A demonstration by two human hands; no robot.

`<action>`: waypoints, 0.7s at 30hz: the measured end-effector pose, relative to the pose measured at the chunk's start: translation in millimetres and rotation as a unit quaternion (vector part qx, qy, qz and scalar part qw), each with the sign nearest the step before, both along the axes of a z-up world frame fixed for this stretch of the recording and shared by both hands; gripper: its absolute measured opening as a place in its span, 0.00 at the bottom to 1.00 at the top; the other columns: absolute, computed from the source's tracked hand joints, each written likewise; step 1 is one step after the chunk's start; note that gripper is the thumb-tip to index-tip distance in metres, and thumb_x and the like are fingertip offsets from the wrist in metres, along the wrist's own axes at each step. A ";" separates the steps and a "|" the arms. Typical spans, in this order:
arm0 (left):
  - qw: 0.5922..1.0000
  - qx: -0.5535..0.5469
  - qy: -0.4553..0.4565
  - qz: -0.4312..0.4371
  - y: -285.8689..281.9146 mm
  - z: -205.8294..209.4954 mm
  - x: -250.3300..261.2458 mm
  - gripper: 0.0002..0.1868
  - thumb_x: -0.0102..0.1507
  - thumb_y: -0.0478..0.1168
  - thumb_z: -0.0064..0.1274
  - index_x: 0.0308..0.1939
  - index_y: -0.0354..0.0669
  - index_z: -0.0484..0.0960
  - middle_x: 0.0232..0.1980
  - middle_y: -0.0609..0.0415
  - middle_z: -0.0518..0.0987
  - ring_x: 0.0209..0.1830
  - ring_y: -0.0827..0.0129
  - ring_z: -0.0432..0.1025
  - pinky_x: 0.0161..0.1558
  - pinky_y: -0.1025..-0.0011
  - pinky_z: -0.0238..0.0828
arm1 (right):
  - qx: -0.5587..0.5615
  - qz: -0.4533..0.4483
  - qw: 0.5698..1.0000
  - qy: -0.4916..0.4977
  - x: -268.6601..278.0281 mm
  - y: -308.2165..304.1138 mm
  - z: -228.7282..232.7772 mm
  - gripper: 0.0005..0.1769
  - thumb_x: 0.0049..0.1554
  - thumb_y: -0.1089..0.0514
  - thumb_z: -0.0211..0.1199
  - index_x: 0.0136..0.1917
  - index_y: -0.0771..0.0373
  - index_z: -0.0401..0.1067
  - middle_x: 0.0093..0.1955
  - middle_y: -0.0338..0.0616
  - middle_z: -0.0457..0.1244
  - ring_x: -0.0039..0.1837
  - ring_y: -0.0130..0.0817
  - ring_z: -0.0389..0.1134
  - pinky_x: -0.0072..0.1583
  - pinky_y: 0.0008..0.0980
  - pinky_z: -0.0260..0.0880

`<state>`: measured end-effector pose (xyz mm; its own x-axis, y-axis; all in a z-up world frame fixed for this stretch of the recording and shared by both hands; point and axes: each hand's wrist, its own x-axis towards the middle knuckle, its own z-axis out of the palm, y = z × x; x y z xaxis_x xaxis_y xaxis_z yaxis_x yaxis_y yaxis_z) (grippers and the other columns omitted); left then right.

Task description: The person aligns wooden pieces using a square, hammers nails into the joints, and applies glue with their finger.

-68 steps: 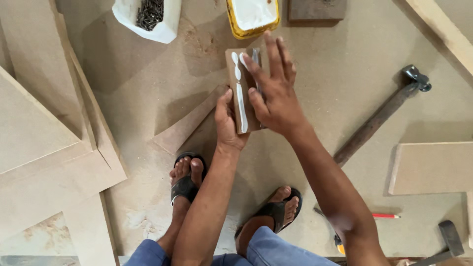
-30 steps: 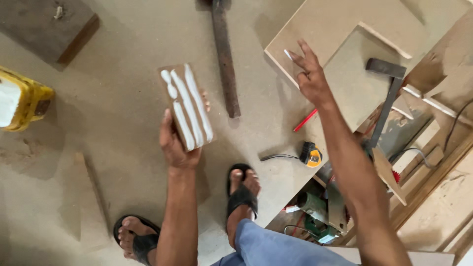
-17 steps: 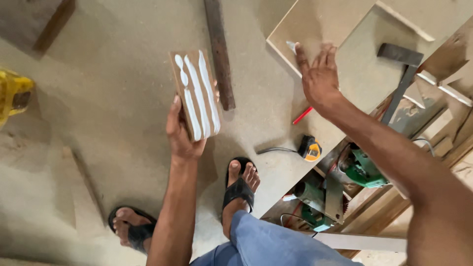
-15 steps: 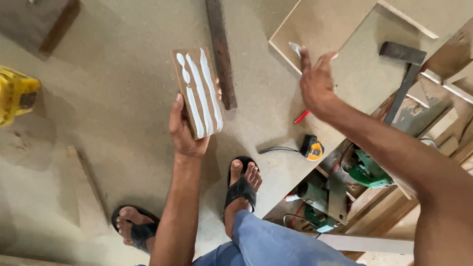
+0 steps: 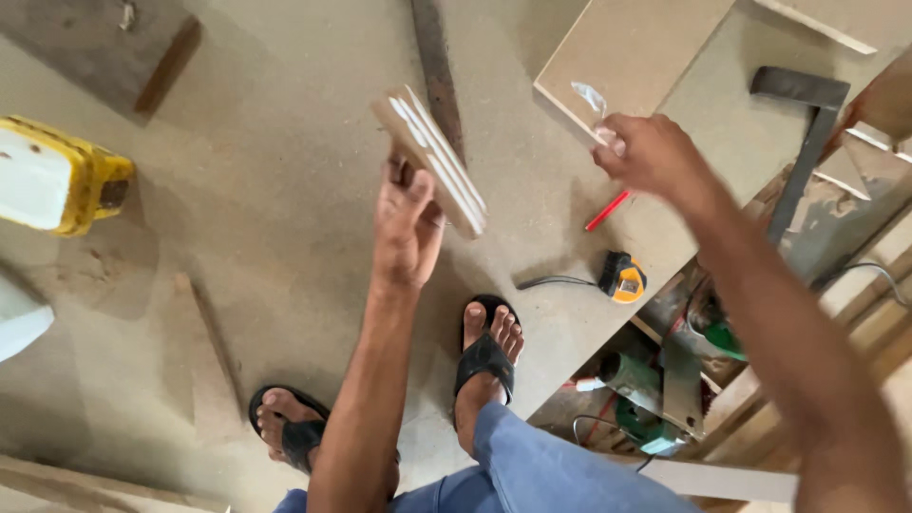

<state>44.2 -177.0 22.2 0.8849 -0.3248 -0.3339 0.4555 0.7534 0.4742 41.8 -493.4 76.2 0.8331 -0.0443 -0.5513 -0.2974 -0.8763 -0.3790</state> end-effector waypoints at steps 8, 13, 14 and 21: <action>0.967 0.200 0.148 -0.055 -103.0 10.1 27.7 0.34 0.56 0.43 0.70 0.60 0.31 0.73 0.53 0.52 0.79 0.52 0.70 0.74 0.53 0.67 0.72 | -0.046 0.116 0.887 -0.444 -55.9 80.4 25.7 0.34 0.62 0.50 0.70 0.76 0.61 0.61 0.70 0.51 0.58 0.70 0.49 0.60 0.69 0.54 0.56; 0.975 0.173 0.136 -0.003 -126.1 29.6 39.6 0.31 0.55 0.41 0.71 0.57 0.31 0.73 0.51 0.49 0.80 0.51 0.62 0.75 0.51 0.64 0.77 | -0.120 0.156 0.875 -0.442 -28.0 68.9 24.7 0.38 0.62 0.51 0.68 0.79 0.61 0.58 0.73 0.51 0.55 0.73 0.50 0.55 0.71 0.55 0.50; 0.978 0.172 0.114 -0.009 -121.9 31.2 36.2 0.32 0.56 0.41 0.70 0.58 0.27 0.76 0.51 0.48 0.80 0.50 0.61 0.74 0.49 0.63 0.76 | -0.126 0.163 0.873 -0.442 -29.1 70.3 21.0 0.38 0.61 0.53 0.68 0.79 0.60 0.59 0.74 0.51 0.55 0.74 0.50 0.54 0.71 0.54 0.50; 0.979 0.188 0.058 -0.042 -129.1 23.7 31.7 0.34 0.59 0.40 0.67 0.64 0.30 0.68 0.57 0.45 0.78 0.55 0.64 0.76 0.59 0.63 0.77 | -0.170 0.090 0.900 -0.390 -29.4 37.4 0.3 0.46 0.58 0.56 0.70 0.82 0.61 0.50 0.76 0.57 0.51 0.75 0.56 0.52 0.71 0.59 0.50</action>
